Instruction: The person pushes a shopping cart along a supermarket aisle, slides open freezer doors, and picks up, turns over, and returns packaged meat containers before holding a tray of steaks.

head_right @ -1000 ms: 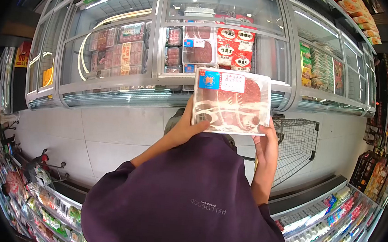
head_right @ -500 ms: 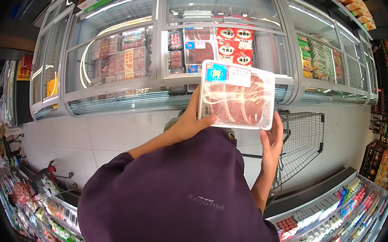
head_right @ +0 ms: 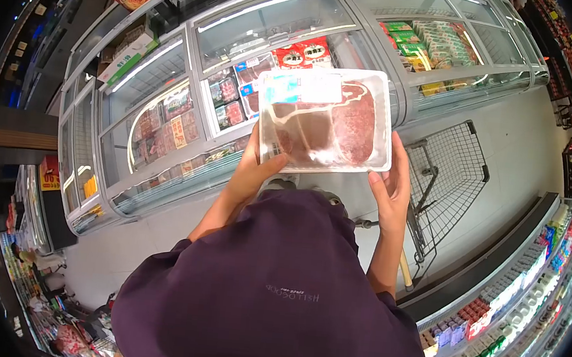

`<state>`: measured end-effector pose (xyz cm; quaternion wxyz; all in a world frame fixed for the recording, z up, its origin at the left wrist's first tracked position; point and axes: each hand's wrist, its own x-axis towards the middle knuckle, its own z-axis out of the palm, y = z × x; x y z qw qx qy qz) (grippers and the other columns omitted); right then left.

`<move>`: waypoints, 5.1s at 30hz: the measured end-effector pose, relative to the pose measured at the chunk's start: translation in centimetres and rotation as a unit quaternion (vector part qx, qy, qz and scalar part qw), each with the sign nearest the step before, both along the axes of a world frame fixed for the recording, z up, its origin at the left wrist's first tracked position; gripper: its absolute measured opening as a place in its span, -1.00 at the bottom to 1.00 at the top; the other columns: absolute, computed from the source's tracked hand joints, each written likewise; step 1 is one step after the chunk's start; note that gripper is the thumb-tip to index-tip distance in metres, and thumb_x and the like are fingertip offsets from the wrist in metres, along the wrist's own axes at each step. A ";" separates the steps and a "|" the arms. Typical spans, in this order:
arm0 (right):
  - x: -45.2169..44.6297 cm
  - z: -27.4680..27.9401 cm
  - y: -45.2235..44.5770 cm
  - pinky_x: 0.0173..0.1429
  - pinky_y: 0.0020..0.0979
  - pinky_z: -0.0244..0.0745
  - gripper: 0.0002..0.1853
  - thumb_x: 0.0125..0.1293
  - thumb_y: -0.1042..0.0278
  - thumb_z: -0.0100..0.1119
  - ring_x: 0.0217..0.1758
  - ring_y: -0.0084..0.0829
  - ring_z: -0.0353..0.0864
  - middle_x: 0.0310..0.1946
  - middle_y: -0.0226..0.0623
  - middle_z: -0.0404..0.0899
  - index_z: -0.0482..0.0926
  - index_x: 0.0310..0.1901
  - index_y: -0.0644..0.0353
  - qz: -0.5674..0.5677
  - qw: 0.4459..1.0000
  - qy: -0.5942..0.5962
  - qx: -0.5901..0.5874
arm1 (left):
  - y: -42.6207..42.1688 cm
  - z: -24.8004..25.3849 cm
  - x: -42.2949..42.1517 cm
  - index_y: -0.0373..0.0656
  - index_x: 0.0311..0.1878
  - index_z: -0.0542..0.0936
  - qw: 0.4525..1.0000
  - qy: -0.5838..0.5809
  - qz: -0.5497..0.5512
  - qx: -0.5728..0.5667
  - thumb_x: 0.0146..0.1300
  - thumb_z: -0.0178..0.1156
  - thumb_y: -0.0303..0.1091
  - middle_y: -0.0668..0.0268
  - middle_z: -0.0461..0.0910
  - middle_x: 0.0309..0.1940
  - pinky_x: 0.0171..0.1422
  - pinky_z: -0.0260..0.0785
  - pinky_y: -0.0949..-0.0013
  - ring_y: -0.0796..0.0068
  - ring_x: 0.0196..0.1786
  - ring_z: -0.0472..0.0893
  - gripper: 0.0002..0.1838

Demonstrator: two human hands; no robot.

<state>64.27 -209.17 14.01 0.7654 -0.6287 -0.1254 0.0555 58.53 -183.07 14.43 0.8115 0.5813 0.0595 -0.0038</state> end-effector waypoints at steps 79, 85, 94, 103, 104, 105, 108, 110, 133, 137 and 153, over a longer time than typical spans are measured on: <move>-13.6 25.1 19.8 0.52 -0.04 0.18 -0.23 0.32 0.32 0.25 0.55 -0.06 0.14 0.50 0.01 0.08 0.13 0.49 0.31 -0.066 0.699 -0.711 -0.036 | 16.6 3.3 -12.4 -0.20 0.43 0.27 0.964 -0.071 0.049 -0.253 0.35 0.26 -0.17 0.17 0.44 0.33 0.48 0.29 -0.06 0.17 0.36 0.45 -0.33; -12.6 24.9 19.6 0.52 -0.03 0.19 -0.25 0.32 0.33 0.23 0.54 -0.05 0.16 0.48 0.02 0.11 0.14 0.47 0.31 -0.037 0.684 -0.728 -0.010 | 17.0 3.4 -12.6 -0.16 0.42 0.29 0.962 -0.090 0.082 -0.243 0.35 0.27 -0.19 0.18 0.43 0.34 0.48 0.29 -0.08 0.17 0.36 0.45 -0.36; -9.7 25.1 17.8 0.51 -0.01 0.20 -0.29 0.32 0.36 0.20 0.51 -0.03 0.19 0.45 0.04 0.14 0.17 0.45 0.31 -0.018 0.664 -0.747 0.008 | 17.4 3.6 -11.3 -0.07 0.51 0.15 0.959 -0.105 0.092 -0.246 0.34 0.25 -0.31 0.19 0.33 0.38 0.50 0.25 -0.16 0.14 0.43 0.37 -0.27; -7.3 25.6 17.3 0.50 0.01 0.22 -0.33 0.33 0.38 0.18 0.48 -0.01 0.22 0.42 0.06 0.17 0.19 0.43 0.32 -0.015 0.662 -0.749 0.028 | 16.7 3.7 -9.5 -0.06 0.50 0.16 0.959 -0.086 0.096 -0.251 0.33 0.27 -0.35 0.18 0.35 0.38 0.49 0.30 -0.11 0.15 0.44 0.38 -0.27; -7.0 25.8 17.3 0.49 0.01 0.22 -0.33 0.33 0.38 0.17 0.48 -0.01 0.22 0.42 0.06 0.18 0.19 0.43 0.32 -0.014 0.662 -0.749 0.028 | 16.4 3.6 -9.4 -0.06 0.50 0.16 0.958 -0.092 0.101 -0.253 0.32 0.27 -0.36 0.18 0.35 0.37 0.48 0.31 -0.10 0.16 0.43 0.38 -0.27; -6.8 25.8 17.3 0.49 0.01 0.22 -0.33 0.33 0.38 0.17 0.48 -0.01 0.22 0.41 0.06 0.18 0.19 0.43 0.32 -0.014 0.661 -0.750 0.030 | 16.3 3.3 -9.2 -0.06 0.50 0.16 0.957 -0.090 0.103 -0.254 0.34 0.25 -0.37 0.19 0.37 0.36 0.47 0.33 -0.07 0.18 0.42 0.40 -0.28; -6.1 25.9 17.7 0.49 0.02 0.22 -0.35 0.33 0.39 0.16 0.47 0.00 0.23 0.40 0.06 0.19 0.20 0.42 0.32 0.007 0.665 -0.746 0.034 | 16.4 2.9 -9.0 -0.08 0.50 0.16 0.958 -0.072 0.088 -0.263 0.36 0.23 -0.37 0.21 0.36 0.37 0.48 0.33 -0.06 0.18 0.43 0.39 -0.30; -5.5 25.8 17.9 0.49 0.03 0.23 -0.35 0.33 0.40 0.15 0.46 0.00 0.24 0.40 0.07 0.20 0.21 0.41 0.32 0.002 0.665 -0.746 0.035 | 16.6 2.8 -8.2 -0.09 0.50 0.16 0.957 -0.074 0.082 -0.268 0.37 0.20 -0.39 0.23 0.34 0.39 0.49 0.30 -0.07 0.19 0.44 0.38 -0.31; -1.6 25.7 17.9 0.46 0.07 0.26 -0.44 0.33 0.45 0.08 0.40 0.05 0.32 0.32 0.11 0.28 0.27 0.36 0.32 -0.003 0.673 -0.736 0.073 | 16.8 3.2 -7.1 -0.19 0.48 0.20 0.962 -0.077 0.123 -0.231 0.35 0.27 -0.25 0.17 0.41 0.35 0.48 0.29 -0.05 0.17 0.38 0.44 -0.29; -1.3 26.0 17.5 0.46 0.08 0.26 -0.45 0.33 0.46 0.07 0.38 0.06 0.33 0.31 0.12 0.30 0.28 0.35 0.33 0.008 0.662 -0.746 0.071 | 15.3 3.5 -6.6 -0.17 0.48 0.21 0.955 -0.087 0.112 -0.261 0.37 0.26 -0.29 0.18 0.42 0.34 0.47 0.29 -0.03 0.20 0.38 0.43 -0.31; 0.1 26.0 15.9 0.44 0.12 0.29 -0.51 0.34 0.50 0.02 0.34 0.09 0.38 0.25 0.14 0.36 0.32 0.31 0.33 0.016 0.651 -0.750 0.111 | 15.0 4.1 -6.1 -0.16 0.50 0.14 0.967 -0.059 0.105 -0.224 0.29 0.33 -0.26 0.16 0.34 0.39 0.49 0.28 -0.02 0.17 0.42 0.40 -0.20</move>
